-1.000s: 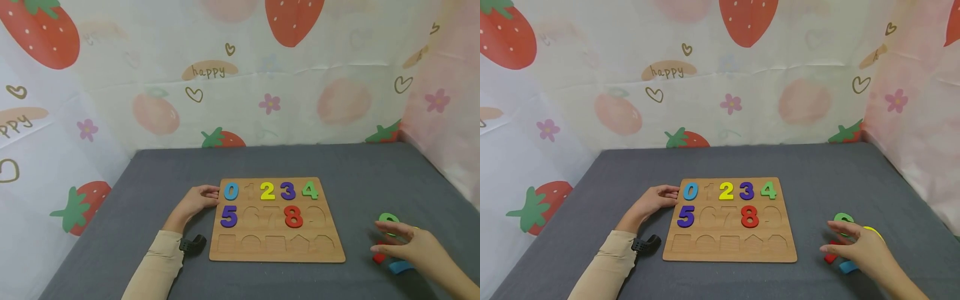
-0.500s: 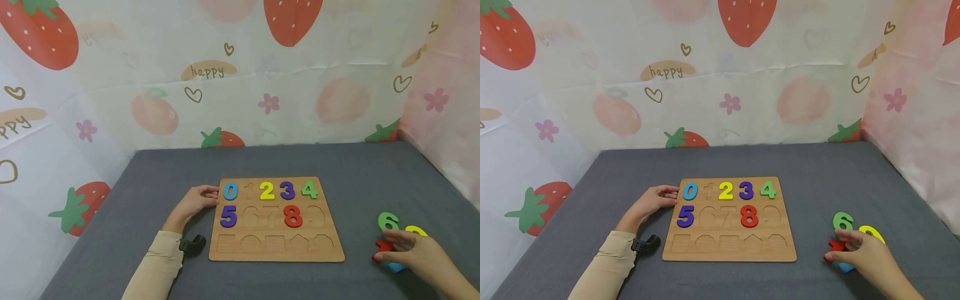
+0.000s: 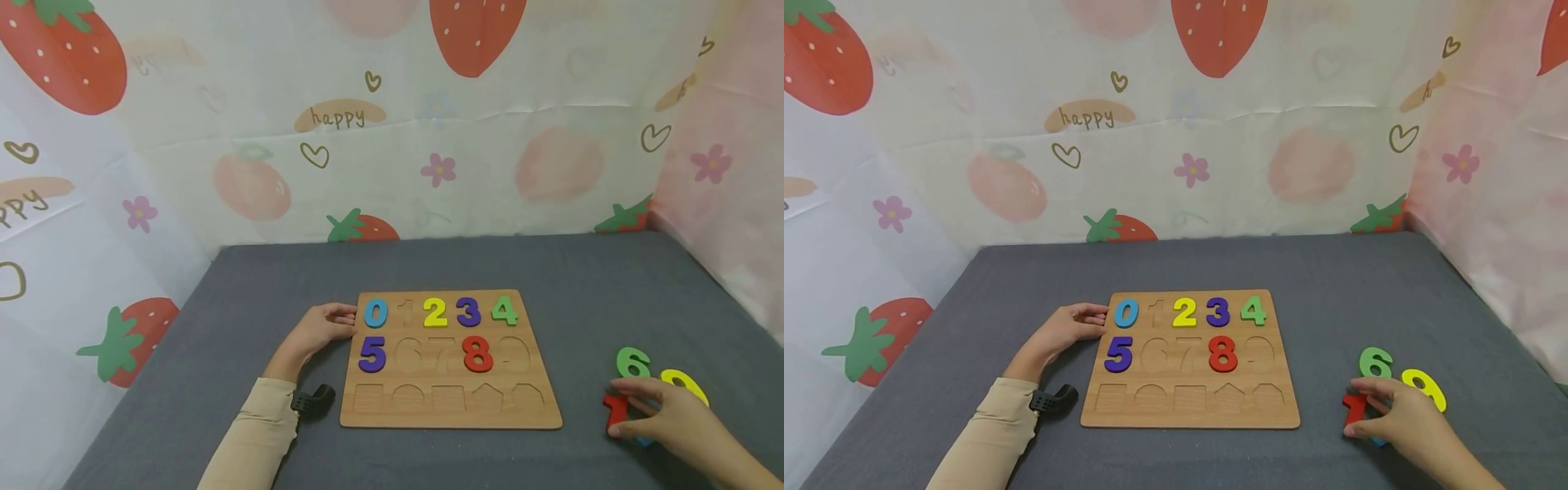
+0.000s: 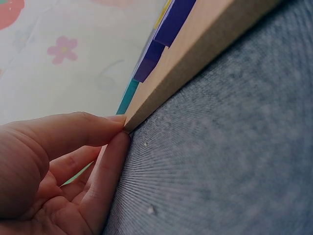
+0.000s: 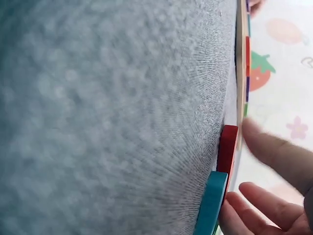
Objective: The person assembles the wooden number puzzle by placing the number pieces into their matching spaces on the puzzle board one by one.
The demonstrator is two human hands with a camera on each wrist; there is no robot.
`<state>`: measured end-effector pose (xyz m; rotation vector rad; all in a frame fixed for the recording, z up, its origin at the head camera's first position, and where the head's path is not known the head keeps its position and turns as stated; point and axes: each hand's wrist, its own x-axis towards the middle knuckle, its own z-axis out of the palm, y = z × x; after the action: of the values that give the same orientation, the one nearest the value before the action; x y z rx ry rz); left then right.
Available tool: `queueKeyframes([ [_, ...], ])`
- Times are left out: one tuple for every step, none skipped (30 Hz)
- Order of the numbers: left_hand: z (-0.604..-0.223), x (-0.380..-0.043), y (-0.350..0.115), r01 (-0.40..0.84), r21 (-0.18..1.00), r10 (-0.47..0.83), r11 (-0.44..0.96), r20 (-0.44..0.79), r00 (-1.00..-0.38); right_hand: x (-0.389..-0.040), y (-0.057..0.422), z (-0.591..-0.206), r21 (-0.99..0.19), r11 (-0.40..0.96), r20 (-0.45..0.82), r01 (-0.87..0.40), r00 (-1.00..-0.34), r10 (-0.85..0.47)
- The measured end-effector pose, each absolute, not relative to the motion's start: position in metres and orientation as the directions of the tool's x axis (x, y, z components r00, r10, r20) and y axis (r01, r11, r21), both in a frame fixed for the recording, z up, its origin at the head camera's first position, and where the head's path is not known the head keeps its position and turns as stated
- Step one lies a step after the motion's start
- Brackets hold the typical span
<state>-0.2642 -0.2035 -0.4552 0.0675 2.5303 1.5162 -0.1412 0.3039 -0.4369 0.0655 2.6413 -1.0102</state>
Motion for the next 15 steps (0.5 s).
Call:
queueKeyframes([
  [-0.4554,-0.2642,-0.2037,-0.060,0.878,0.137,0.475,-0.141,-0.980,-0.1418,0.3030,-0.4366,-0.632,0.761,-0.302,0.146,-0.951,-0.069],
  [-0.4556,-0.2642,-0.2036,-0.065,0.879,0.133,0.473,-0.144,-0.981,-0.1424,0.3022,-0.4362,-0.627,0.767,-0.302,0.139,-0.950,-0.075],
  [-0.4558,-0.2641,-0.2038,-0.065,0.879,0.134,0.472,-0.145,-0.980,-0.1430,0.3014,-0.4359,-0.621,0.772,-0.303,0.134,-0.950,-0.078],
  [-0.4556,-0.2640,-0.2038,-0.066,0.880,0.134,0.471,-0.146,-0.980,-0.1434,0.3007,-0.4356,-0.616,0.776,-0.310,0.136,-0.947,-0.079],
  [-0.4556,-0.2638,-0.2038,-0.065,0.880,0.136,0.470,-0.145,-0.980,-0.1436,0.3003,-0.4353,-0.613,0.778,-0.316,0.138,-0.945,-0.081],
  [-0.4556,-0.2637,-0.2037,-0.065,0.881,0.138,0.470,-0.145,-0.980,-0.1437,0.2999,-0.4350,-0.609,0.781,-0.321,0.139,-0.944,-0.082],
  [-0.4556,-0.2637,-0.2036,-0.062,0.881,0.141,0.469,-0.144,-0.979,-0.1435,0.2997,-0.4351,-0.611,0.778,-0.326,0.144,-0.942,-0.082],
  [-0.4556,-0.2635,-0.2035,-0.060,0.881,0.144,0.470,-0.143,-0.979,-0.1433,0.2997,-0.4353,-0.614,0.776,-0.330,0.148,-0.940,-0.082],
  [-0.4556,-0.2634,-0.2037,-0.055,0.880,0.151,0.472,-0.142,-0.978,-0.1430,0.2996,-0.4356,-0.615,0.774,-0.331,0.150,-0.940,-0.081],
  [-0.4558,-0.2634,-0.2037,-0.054,0.880,0.151,0.472,-0.141,-0.978,-0.1429,0.2997,-0.4359,-0.618,0.772,-0.332,0.151,-0.940,-0.081],
  [-0.4560,-0.2634,-0.2038,-0.051,0.879,0.154,0.473,-0.140,-0.978,-0.1428,0.2997,-0.4363,-0.620,0.770,-0.329,0.150,-0.941,-0.081],
  [-0.4562,-0.2637,-0.2041,-0.050,0.878,0.154,0.475,-0.139,-0.978,-0.1429,0.2998,-0.4366,-0.622,0.769,-0.327,0.150,-0.942,-0.081],
  [-0.4564,-0.2640,-0.2045,-0.049,0.877,0.155,0.477,-0.139,-0.978,-0.1430,0.3000,-0.4371,-0.624,0.768,-0.321,0.144,-0.943,-0.083],
  [-0.4566,-0.2643,-0.2047,-0.050,0.877,0.153,0.478,-0.139,-0.978,-0.1433,0.3002,-0.4374,-0.623,0.770,-0.315,0.138,-0.945,-0.085],
  [-0.4567,-0.2647,-0.2048,-0.051,0.878,0.149,0.476,-0.138,-0.979,-0.1439,0.3003,-0.4375,-0.620,0.773,-0.310,0.132,-0.947,-0.087],
])
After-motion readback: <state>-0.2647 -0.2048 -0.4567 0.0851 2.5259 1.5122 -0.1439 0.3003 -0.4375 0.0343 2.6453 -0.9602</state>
